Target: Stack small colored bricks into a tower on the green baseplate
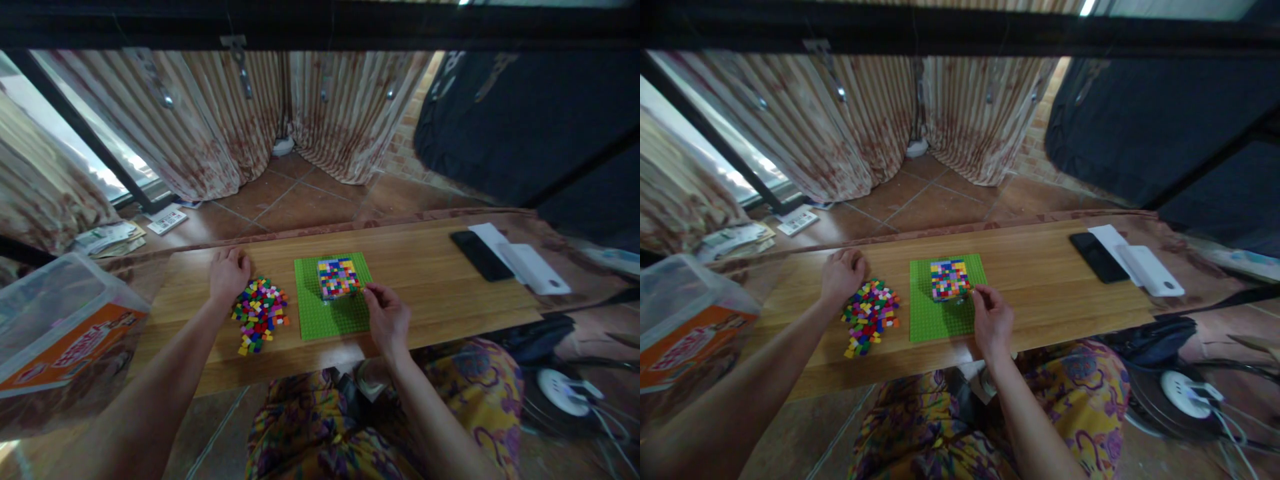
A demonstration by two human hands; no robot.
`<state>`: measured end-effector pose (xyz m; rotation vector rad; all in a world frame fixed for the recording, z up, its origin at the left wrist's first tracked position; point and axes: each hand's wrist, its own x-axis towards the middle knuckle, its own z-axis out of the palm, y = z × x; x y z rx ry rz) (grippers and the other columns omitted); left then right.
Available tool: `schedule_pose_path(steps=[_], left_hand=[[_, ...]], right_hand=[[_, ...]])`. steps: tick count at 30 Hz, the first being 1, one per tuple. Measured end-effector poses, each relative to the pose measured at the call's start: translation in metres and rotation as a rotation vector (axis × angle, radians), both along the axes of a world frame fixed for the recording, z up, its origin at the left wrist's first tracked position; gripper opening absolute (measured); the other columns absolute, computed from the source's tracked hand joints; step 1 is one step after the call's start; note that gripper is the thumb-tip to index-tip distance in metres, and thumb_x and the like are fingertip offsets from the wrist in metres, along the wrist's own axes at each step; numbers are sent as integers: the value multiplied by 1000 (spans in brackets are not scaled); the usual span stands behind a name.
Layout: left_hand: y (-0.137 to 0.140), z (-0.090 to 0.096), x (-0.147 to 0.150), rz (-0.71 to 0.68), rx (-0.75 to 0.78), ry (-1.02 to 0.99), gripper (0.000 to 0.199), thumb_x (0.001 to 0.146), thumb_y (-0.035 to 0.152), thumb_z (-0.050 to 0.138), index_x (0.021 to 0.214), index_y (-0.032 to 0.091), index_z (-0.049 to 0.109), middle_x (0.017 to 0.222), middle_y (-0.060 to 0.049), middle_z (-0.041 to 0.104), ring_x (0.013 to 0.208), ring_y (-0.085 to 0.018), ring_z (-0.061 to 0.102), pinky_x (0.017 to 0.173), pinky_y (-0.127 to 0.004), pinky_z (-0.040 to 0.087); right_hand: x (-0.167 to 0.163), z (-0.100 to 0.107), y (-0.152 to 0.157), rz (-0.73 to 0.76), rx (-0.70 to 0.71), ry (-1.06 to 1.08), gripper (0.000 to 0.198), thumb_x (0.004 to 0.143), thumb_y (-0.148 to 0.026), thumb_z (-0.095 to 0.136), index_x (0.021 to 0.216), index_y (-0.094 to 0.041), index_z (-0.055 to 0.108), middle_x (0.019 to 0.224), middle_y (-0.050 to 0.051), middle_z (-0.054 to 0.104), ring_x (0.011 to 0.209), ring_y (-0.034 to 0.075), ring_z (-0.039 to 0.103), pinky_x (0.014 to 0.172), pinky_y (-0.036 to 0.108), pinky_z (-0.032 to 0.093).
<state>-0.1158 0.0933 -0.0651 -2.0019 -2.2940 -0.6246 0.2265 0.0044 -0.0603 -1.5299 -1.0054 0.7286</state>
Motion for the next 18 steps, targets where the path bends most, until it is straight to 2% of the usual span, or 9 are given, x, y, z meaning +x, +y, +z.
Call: schedule_pose_path(steps=[4, 9, 13, 18], left_hand=[[0, 0, 1, 7, -14, 26, 42, 94, 32, 43, 120, 10, 68, 128, -21, 68, 123, -37, 59, 111, -51, 44], [1, -4, -1, -3, 22, 12, 41, 93, 32, 44, 119, 11, 69, 126, -20, 69, 122, -37, 59, 111, -51, 43], [2, -7, -3, -10, 51, -7, 38, 93, 32, 46, 117, 14, 69, 123, -19, 70, 121, -36, 60, 111, -52, 43], [1, -7, -3, -1, 52, -25, 37, 92, 31, 48, 118, 14, 69, 124, -18, 69, 122, -35, 59, 112, -51, 42]], right_hand=[[-4, 4, 2, 5, 4, -91, 40, 81, -54, 69, 93, -17, 76, 88, 10, 79, 81, 22, 70, 76, 35, 54], [-6, 5, 6, -13, -17, -59, 42, 77, -55, 73, 94, -16, 77, 87, 10, 78, 80, 22, 69, 76, 35, 54], [-6, 5, 12, -4, -39, 98, 46, 66, -56, 79, 87, -16, 76, 82, 9, 77, 77, 20, 67, 71, 33, 53], [0, 10, 17, 64, -170, 291, 54, 50, -56, 88, 84, -16, 76, 76, 5, 74, 66, 15, 60, 57, 27, 44]])
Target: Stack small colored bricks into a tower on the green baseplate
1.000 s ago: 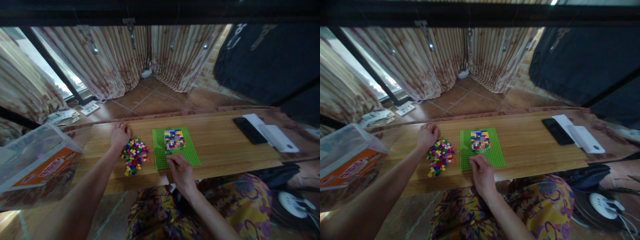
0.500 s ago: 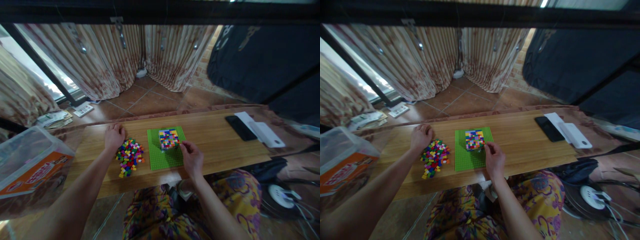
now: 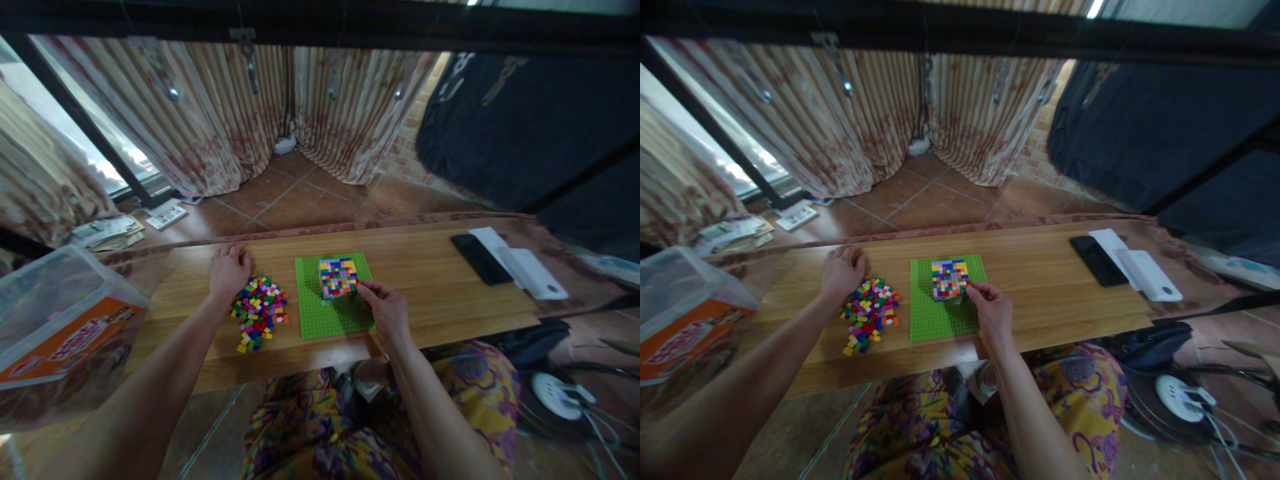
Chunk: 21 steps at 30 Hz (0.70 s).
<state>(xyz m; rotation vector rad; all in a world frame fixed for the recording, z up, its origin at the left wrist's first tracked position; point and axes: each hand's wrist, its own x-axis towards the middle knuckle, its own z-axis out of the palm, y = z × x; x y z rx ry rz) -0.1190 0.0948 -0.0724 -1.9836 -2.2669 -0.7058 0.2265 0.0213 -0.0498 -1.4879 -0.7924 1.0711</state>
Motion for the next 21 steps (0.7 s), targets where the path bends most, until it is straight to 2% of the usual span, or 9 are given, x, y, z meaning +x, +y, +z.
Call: schedule_pose_path(steps=[5, 12, 17, 21], left_hand=[[0, 2, 1, -6, -20, 2, 38, 92, 29, 47, 118, 13, 69, 126, -19, 69, 124, -35, 59, 113, -51, 42], [2, 0, -3, -6, -2, 36, 39, 92, 32, 45, 116, 14, 69, 123, -18, 70, 120, -35, 60, 111, -51, 44], [3, 1, -8, -32, -19, -7, 42, 94, 35, 37, 111, 14, 69, 121, -19, 72, 119, -34, 62, 112, -50, 45], [5, 6, -12, -17, -8, -110, 41, 92, 39, 37, 105, 16, 70, 119, -17, 74, 117, -33, 64, 112, -51, 46]], right_hand=[[6, 9, 4, 47, -111, 99, 56, 40, -52, 93, 79, -16, 75, 61, -1, 65, 56, 11, 53, 50, 24, 39], [8, 12, 7, 103, -146, 203, 55, 36, -52, 95, 73, -17, 73, 61, -1, 65, 55, 9, 52, 51, 24, 41], [19, 5, 3, 74, -48, 228, 58, 47, -68, 89, 71, -18, 72, 66, 1, 66, 58, 12, 54, 56, 27, 45], [61, -2, 4, 23, 52, -46, 61, 60, -78, 74, 70, -18, 71, 63, 3, 64, 57, 14, 52, 57, 29, 41]])
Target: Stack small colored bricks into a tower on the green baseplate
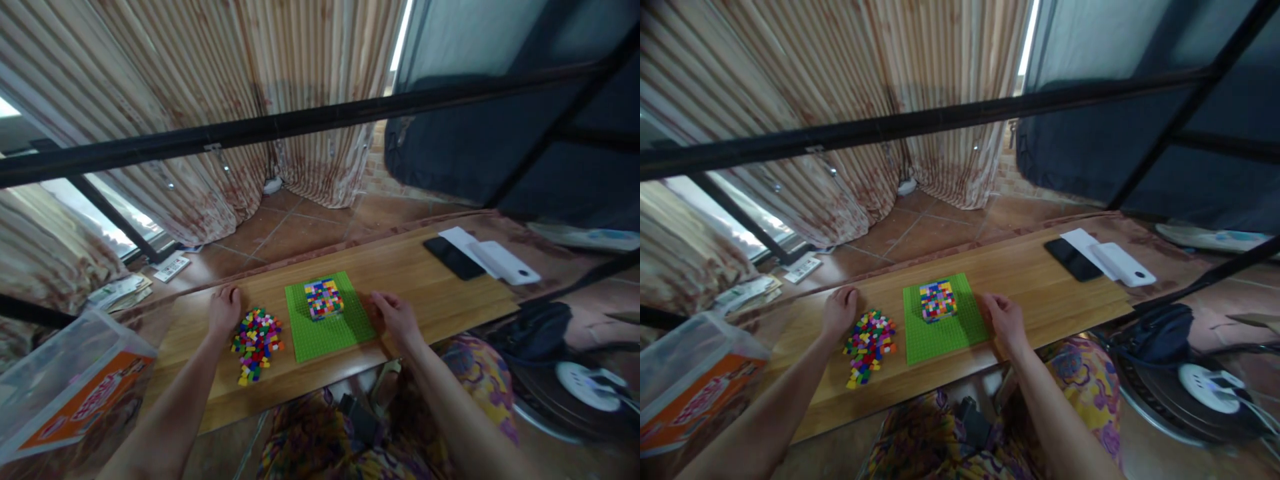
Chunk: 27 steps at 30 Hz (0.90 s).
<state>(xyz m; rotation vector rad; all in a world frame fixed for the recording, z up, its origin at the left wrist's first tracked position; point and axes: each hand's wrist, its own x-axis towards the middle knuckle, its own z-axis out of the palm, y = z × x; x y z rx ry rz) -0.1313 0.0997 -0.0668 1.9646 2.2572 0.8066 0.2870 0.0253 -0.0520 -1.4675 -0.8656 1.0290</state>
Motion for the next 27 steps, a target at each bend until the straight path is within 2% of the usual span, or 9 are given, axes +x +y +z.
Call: schedule_pose_path(steps=[2, 6, 10, 14, 17, 21, 24, 27], left_hand=[[2, 4, -2, 21, -20, -90, 40, 91, 41, 40, 102, 17, 70, 117, -16, 75, 117, -32, 65, 111, -49, 48], [0, 13, -5, 72, -71, -280, 39, 87, 44, 46, 100, 19, 72, 113, -14, 76, 114, -31, 68, 106, -46, 52], [-25, 12, -3, 76, -84, -335, 41, 85, 46, 50, 105, 18, 73, 111, -12, 78, 108, -28, 71, 101, -45, 55], [-72, 2, 9, 44, -52, -427, 48, 86, 51, 54, 113, 16, 72, 110, -13, 77, 102, -28, 71, 98, -46, 57], [-108, -6, 22, 112, 47, -448, 47, 87, 51, 56, 115, 17, 71, 107, -13, 76, 102, -28, 71, 97, -49, 57], [-148, -11, 42, 158, 167, -466, 40, 88, 46, 59, 117, 20, 69, 122, -13, 72, 118, -29, 66, 107, -50, 52], [-175, -10, 50, 123, 176, -456, 41, 87, 44, 63, 120, 21, 68, 131, -13, 68, 127, -29, 62, 114, -51, 47], [-201, -10, 53, 88, 148, -400, 42, 83, 39, 68, 121, 22, 67, 133, -13, 67, 127, -31, 62, 115, -53, 47]], right_hand=[[32, -4, 0, -11, -5, -225, 58, 68, -75, 67, 75, -18, 73, 67, 5, 68, 62, 17, 56, 60, 31, 42], [91, -13, 0, -25, -123, -731, 36, 85, -49, 59, 87, -19, 78, 89, 11, 76, 82, 24, 65, 73, 34, 46], [106, -23, 5, -34, -164, -1000, 37, 94, -38, 49, 101, -15, 77, 108, 16, 74, 94, 25, 66, 81, 35, 47], [94, -26, 12, -37, -205, -1140, 43, 100, -36, 40, 114, -14, 75, 116, 19, 71, 88, 24, 65, 78, 38, 47], [91, -27, 15, -50, -199, -1180, 44, 100, -34, 39, 117, -13, 74, 115, 21, 71, 86, 25, 64, 78, 40, 48], [98, -31, 15, -43, -185, -1224, 45, 100, -36, 40, 116, -13, 75, 110, 20, 72, 86, 27, 66, 77, 41, 48], [103, -34, 14, -46, -197, -1245, 48, 100, -38, 39, 116, -12, 75, 110, 21, 72, 88, 30, 67, 76, 42, 48], [105, -37, 14, -46, -195, -1260, 50, 99, -40, 38, 116, -12, 75, 112, 22, 72, 91, 33, 68, 75, 43, 48]])
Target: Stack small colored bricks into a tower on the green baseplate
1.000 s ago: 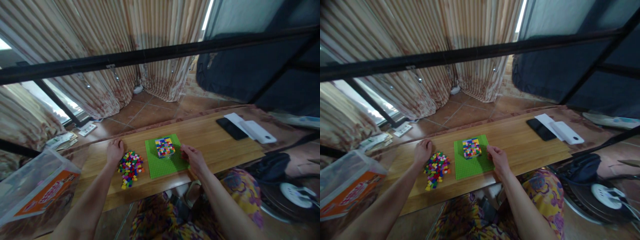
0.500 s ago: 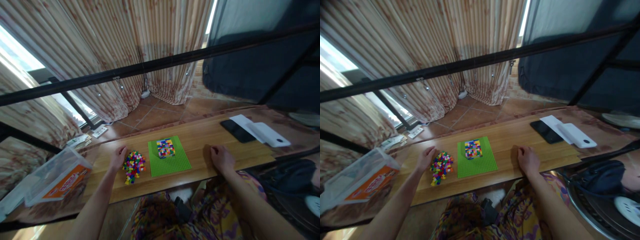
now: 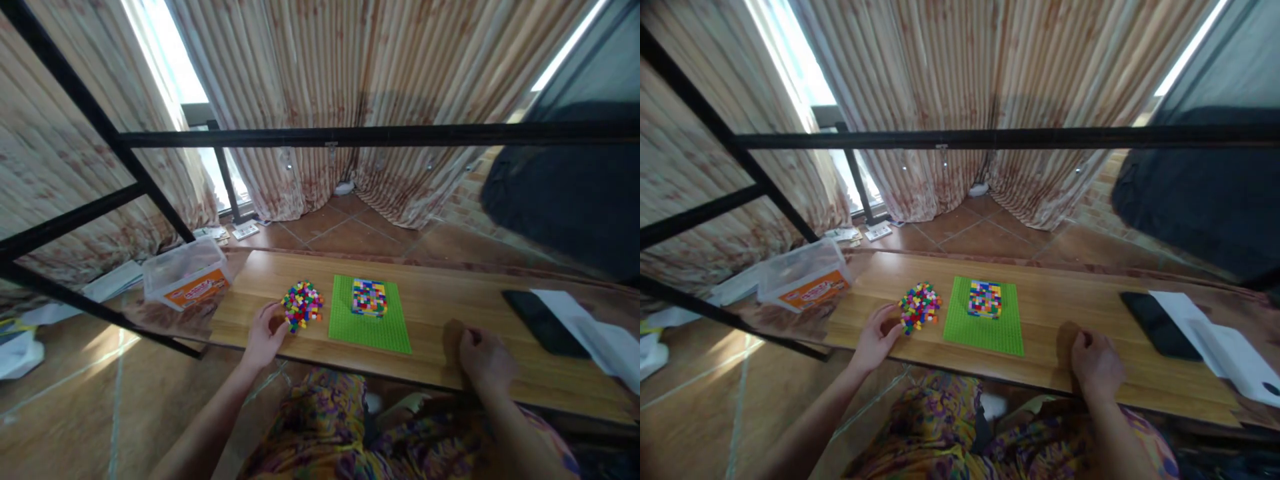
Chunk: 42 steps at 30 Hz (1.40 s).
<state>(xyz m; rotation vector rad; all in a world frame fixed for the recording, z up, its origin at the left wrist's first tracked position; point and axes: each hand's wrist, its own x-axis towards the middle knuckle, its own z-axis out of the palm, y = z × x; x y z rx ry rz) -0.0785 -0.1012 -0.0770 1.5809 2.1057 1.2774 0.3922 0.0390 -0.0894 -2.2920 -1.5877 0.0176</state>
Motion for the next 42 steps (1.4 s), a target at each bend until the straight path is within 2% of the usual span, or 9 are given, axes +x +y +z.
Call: schedule_pose_path(steps=[6, 12, 17, 23, 27, 32, 34, 38, 42], left_hand=[[-28, -3, 5, -36, -18, 119, 28, 79, 26, 68, 107, 25, 71, 118, -11, 70, 115, -30, 65, 106, -50, 54], [-21, -1, 15, -35, -10, 124, 12, 87, 29, 64, 95, 24, 71, 108, -10, 71, 107, -28, 65, 100, -48, 54], [-17, 2, 12, -46, -16, 71, 9, 87, 26, 60, 90, 24, 68, 104, -9, 72, 104, -28, 66, 97, -46, 54], [-5, 17, 10, -8, -74, -105, 7, 86, 29, 56, 85, 26, 62, 76, -1, 66, 71, -20, 64, 68, -34, 53], [18, 26, 22, -19, -14, -256, 9, 87, 33, 57, 82, 26, 61, 71, 1, 66, 65, -17, 62, 62, -31, 52], [70, 34, 56, -139, 54, -492, 25, 87, 38, 62, 108, 26, 70, 97, -4, 77, 83, -19, 72, 77, -36, 62], [97, 37, 73, -190, 49, -459, 21, 89, 37, 61, 103, 27, 73, 94, -4, 78, 81, -19, 72, 77, -35, 62], [146, 42, 101, -265, 75, -387, 16, 91, 27, 60, 96, 23, 75, 99, -6, 80, 90, -20, 74, 89, -37, 60], [170, 36, 115, -288, 49, -325, 15, 91, 21, 60, 95, 23, 74, 102, -7, 80, 94, -22, 75, 90, -39, 59]], right_hand=[[6, -5, 2, 1, -19, -47, 51, 98, -43, 38, 115, -15, 77, 112, 23, 73, 90, 35, 70, 73, 45, 48], [9, -5, 6, 5, -15, -97, 48, 95, -39, 41, 111, -14, 78, 105, 23, 74, 78, 32, 69, 65, 43, 45], [6, -3, 6, 1, -5, -124, 48, 96, -39, 40, 108, -13, 78, 100, 24, 74, 69, 29, 65, 62, 43, 43], [2, -3, 3, -17, -30, -84, 50, 98, -38, 36, 116, -12, 75, 107, 24, 73, 75, 32, 67, 65, 44, 45], [0, -4, 0, 0, 5, -63, 48, 98, -39, 37, 116, -14, 75, 107, 22, 73, 77, 31, 67, 67, 43, 46], [-1, -2, -1, -29, 0, -52, 47, 99, -40, 38, 114, -15, 75, 107, 19, 73, 79, 28, 66, 67, 39, 44], [-3, -1, -1, -24, 5, -42, 45, 99, -38, 40, 114, -15, 75, 108, 18, 73, 80, 28, 66, 68, 38, 43], [-6, 1, -3, -15, 23, -16, 42, 99, -36, 41, 112, -15, 75, 112, 17, 72, 82, 26, 65, 69, 37, 42], [-9, 5, -3, -17, 19, 6, 41, 100, -35, 41, 112, -15, 75, 113, 16, 73, 84, 25, 65, 70, 36, 41]])
